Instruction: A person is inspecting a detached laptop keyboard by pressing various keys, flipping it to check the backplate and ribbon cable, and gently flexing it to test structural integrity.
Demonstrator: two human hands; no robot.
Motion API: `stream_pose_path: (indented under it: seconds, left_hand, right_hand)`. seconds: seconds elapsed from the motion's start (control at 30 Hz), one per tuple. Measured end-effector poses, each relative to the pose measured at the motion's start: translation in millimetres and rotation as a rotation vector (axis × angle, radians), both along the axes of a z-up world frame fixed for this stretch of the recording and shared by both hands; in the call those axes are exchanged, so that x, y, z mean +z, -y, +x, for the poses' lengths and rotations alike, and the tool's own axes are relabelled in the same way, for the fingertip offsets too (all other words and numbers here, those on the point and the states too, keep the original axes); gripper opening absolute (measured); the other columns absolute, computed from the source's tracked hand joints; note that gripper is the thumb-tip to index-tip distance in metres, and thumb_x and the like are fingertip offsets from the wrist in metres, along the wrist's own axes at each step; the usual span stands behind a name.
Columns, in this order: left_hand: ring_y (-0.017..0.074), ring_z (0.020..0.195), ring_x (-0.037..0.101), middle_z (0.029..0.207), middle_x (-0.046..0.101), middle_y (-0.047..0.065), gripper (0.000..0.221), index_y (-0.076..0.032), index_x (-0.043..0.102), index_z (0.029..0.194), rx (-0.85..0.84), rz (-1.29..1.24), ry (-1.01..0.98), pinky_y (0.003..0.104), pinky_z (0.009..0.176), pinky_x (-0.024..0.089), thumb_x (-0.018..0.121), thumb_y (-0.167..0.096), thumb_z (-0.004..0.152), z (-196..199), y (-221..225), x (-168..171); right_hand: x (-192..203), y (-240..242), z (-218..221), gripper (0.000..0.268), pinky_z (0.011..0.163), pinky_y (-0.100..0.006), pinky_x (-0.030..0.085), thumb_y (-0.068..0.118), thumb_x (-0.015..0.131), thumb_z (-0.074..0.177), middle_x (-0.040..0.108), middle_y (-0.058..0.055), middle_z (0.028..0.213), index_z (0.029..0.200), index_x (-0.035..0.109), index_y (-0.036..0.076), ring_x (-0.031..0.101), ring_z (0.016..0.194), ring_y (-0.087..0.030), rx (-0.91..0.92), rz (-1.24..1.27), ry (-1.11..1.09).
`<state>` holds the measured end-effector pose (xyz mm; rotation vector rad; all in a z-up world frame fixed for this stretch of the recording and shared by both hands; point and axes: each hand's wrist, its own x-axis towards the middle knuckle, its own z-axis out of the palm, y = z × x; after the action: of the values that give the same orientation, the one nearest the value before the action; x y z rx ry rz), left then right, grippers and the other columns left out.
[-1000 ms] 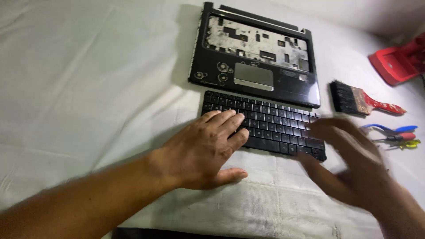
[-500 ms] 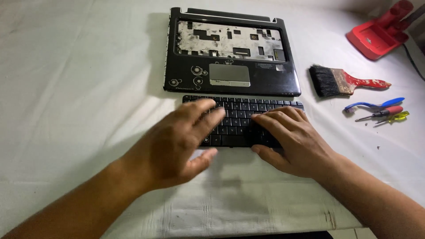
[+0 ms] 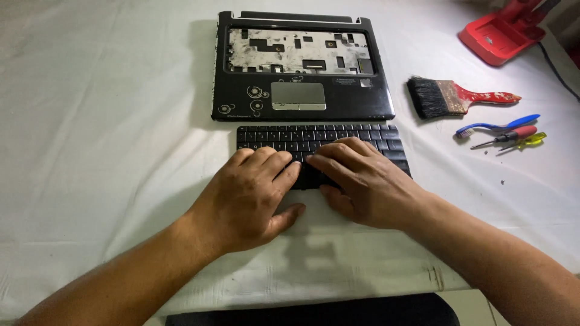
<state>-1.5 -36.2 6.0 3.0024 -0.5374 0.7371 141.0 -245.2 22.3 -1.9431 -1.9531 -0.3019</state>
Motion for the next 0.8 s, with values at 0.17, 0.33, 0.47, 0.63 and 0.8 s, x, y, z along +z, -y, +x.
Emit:
stream_pose_path:
  seconds: [0.17, 0.33, 0.47, 0.63, 0.8]
  left_hand:
    - [0.0328, 0.115, 0.058, 0.124, 0.061, 0.015, 0.055, -0.006, 0.066, 0.123, -0.011, -0.011, 0.015, 0.044, 0.088, 0.049, 0.069, -0.05, 0.089, -1.0, 2.5, 1.5]
    - [0.0331, 0.104, 0.06, 0.115, 0.064, 0.013, 0.055, -0.008, 0.066, 0.124, -0.008, -0.034, 0.003, 0.045, 0.085, 0.049, 0.069, -0.048, 0.089, -1.4, 3.5, 2.0]
    - [0.0359, 0.113, 0.057, 0.123, 0.06, 0.018, 0.05, -0.006, 0.07, 0.122, -0.034, -0.092, -0.032, 0.049, 0.089, 0.05, 0.07, -0.045, 0.091, 0.1, 1.7, -1.4]
    - [0.0341, 0.11, 0.057, 0.123, 0.06, 0.015, 0.055, -0.006, 0.063, 0.122, -0.007, -0.103, -0.039, 0.048, 0.091, 0.046, 0.071, -0.048, 0.087, 1.4, 2.0, -2.7]
    - [0.0371, 0.121, 0.053, 0.133, 0.057, 0.02, 0.063, -0.007, 0.063, 0.126, 0.017, -0.084, -0.063, 0.051, 0.097, 0.045, 0.073, -0.052, 0.084, 2.3, -0.1, -0.9]
  right_hand:
    - [8.9, 7.1, -14.1, 0.029, 0.088, -0.046, 0.053, 0.007, 0.066, 0.093, 0.059, -0.017, 0.117, 0.121, 0.064, 0.001, 0.059, 0.098, -0.036, -0.051, 0.031, 0.112]
    - [5.0, 8.5, -10.1, 0.042, 0.084, -0.047, 0.052, 0.027, 0.068, 0.097, 0.065, -0.019, 0.119, 0.125, 0.062, -0.003, 0.061, 0.1, -0.036, -0.081, 0.004, 0.032]
    - [-2.6, 3.8, -2.8, 0.042, 0.091, -0.051, 0.05, 0.038, 0.07, 0.095, 0.059, -0.02, 0.126, 0.112, 0.069, 0.0, 0.059, 0.112, -0.039, -0.033, 0.019, 0.036]
    - [-3.3, -2.0, 1.2, 0.065, 0.091, -0.047, 0.046, 0.051, 0.064, 0.096, 0.059, -0.016, 0.122, 0.137, 0.057, 0.002, 0.056, 0.105, -0.033, -0.071, -0.077, -0.024]
    - [2.1, 0.9, -0.7, 0.058, 0.092, -0.054, 0.05, 0.049, 0.068, 0.094, 0.053, -0.023, 0.134, 0.128, 0.064, 0.002, 0.055, 0.111, -0.041, -0.048, -0.002, -0.043]
